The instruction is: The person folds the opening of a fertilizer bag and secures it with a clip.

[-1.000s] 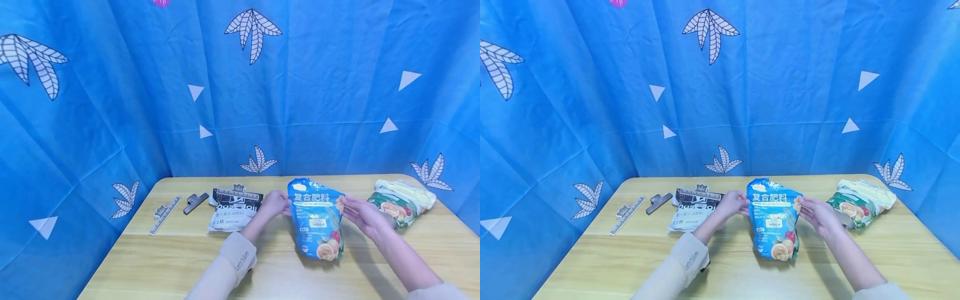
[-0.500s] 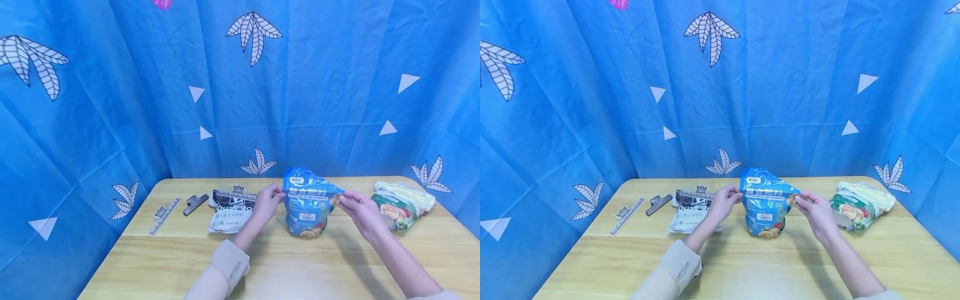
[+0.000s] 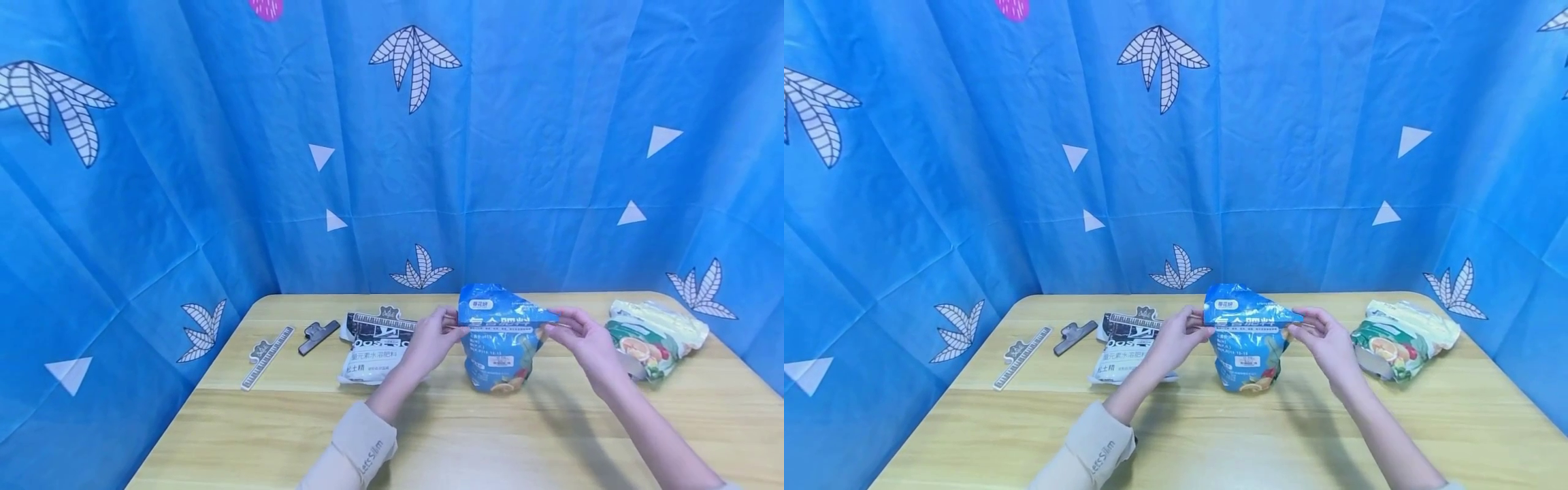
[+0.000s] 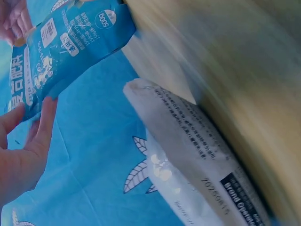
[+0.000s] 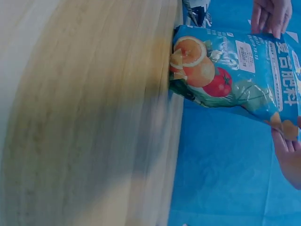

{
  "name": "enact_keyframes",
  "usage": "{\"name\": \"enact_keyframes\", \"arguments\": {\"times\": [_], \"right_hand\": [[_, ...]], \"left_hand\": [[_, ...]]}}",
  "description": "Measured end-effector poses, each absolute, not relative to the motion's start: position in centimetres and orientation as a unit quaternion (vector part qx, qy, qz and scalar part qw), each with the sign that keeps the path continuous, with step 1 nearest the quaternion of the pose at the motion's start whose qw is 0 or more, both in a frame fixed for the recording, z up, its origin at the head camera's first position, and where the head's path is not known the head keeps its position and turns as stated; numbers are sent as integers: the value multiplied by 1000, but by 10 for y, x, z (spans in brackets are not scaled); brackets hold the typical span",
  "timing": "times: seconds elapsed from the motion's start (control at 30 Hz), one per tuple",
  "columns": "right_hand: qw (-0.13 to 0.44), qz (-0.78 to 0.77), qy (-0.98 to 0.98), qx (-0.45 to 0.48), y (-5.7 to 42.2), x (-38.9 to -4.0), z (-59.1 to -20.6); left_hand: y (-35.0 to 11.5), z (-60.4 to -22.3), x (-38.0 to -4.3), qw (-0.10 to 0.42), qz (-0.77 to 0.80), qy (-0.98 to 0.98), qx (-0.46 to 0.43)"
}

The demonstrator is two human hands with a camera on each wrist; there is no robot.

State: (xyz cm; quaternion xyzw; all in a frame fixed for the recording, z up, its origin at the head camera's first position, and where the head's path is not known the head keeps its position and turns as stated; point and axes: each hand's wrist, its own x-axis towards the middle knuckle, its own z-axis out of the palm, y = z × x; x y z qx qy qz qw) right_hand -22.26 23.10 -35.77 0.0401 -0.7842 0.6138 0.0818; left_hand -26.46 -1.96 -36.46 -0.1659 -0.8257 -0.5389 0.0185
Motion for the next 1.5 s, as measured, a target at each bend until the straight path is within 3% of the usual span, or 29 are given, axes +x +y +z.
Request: {"name": "enact_keyframes", "arguments": {"times": [0.13,0.27,0.37,0.43,0.6,1.23,1.33,1.5], "right_hand": [[212,474,-851,81,220,-223,-357],[365,332,-849,190,213,-229,-360],[418,260,-826,276,211,-235,-364],[423,240,-819,307,209,-237,-366],[415,220,-826,312,207,-240,-369],[408,201,-844,285,207,-247,-367],[385,205,-854,284,207,-247,-365],[292,176,-890,304,197,-250,-355]], "left_hand": [[-13,-360,-262,86,-460,-864,-186],[-8,-358,-261,226,-315,-881,-270],[-5,-357,-263,307,-218,-866,-328],[-3,-357,-264,328,-168,-861,-352],[0,-358,-265,310,-121,-869,-366],[0,-355,-269,221,-210,-882,-359],[2,-350,-271,180,-205,-896,-350],[7,-342,-277,111,-181,-917,-338]]}}
